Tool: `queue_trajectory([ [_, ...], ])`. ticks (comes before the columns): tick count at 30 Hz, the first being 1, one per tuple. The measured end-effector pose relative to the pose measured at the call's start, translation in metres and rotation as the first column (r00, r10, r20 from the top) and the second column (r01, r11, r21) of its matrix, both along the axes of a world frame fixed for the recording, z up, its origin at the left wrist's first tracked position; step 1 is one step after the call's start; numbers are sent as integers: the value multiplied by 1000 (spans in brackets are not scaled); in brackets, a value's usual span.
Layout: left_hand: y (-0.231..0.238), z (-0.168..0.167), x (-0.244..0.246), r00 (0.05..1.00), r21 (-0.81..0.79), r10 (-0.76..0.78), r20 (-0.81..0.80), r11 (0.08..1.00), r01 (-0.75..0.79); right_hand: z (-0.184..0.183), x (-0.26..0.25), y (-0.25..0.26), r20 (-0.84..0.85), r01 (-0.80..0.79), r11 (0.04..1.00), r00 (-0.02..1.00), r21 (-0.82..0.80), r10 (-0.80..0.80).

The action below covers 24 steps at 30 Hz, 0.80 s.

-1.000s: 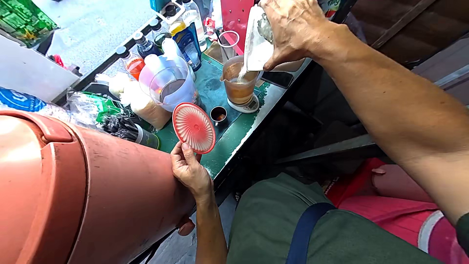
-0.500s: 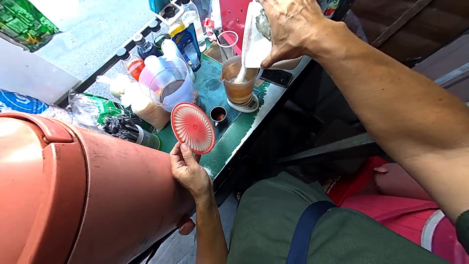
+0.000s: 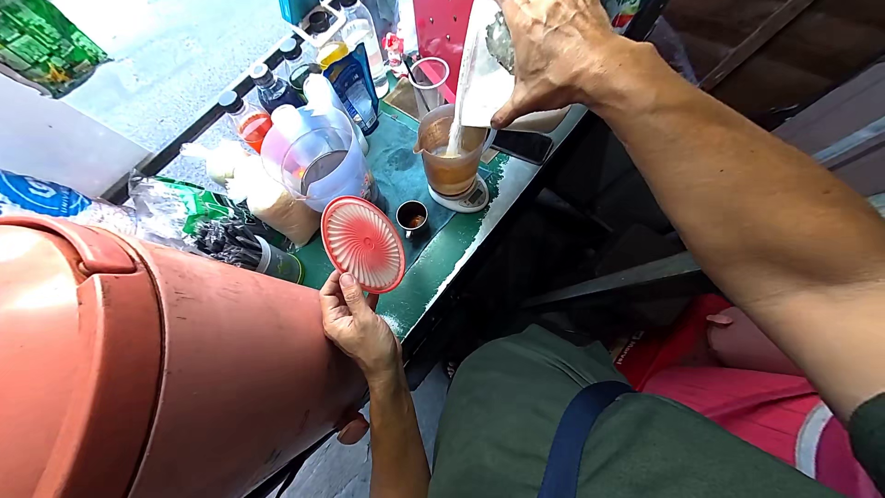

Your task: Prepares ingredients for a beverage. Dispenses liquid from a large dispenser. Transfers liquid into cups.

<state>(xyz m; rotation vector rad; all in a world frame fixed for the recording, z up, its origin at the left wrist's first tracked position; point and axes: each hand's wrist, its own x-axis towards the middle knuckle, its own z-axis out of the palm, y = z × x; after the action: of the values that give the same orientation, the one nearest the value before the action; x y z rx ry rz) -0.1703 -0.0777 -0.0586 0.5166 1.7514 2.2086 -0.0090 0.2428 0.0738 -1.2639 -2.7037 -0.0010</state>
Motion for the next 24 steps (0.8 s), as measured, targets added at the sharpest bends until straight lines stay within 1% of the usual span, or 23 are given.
queue_trajectory([
  [4,0,0,0,1000,2,3,0,1000,-3,5,3,-3,-23,27,999,999,-17,-28],
  [10,1,-1,-1,1000,3,5,-1,1000,-5,2,8,0,-53,58,998,997,-21,-59],
  [16,2,-1,0,1000,-10,7,-4,1000,-7,-3,4,-2,-16,9,1000,1000,-6,-9],
  [20,2,0,0,1000,-8,9,1,1000,-9,-2,1,-3,18,-15,999,1000,-32,15],
  [24,1,-1,1,1000,-3,17,-3,1000,-17,-4,2,1,13,-18,1000,1000,-13,18],
])
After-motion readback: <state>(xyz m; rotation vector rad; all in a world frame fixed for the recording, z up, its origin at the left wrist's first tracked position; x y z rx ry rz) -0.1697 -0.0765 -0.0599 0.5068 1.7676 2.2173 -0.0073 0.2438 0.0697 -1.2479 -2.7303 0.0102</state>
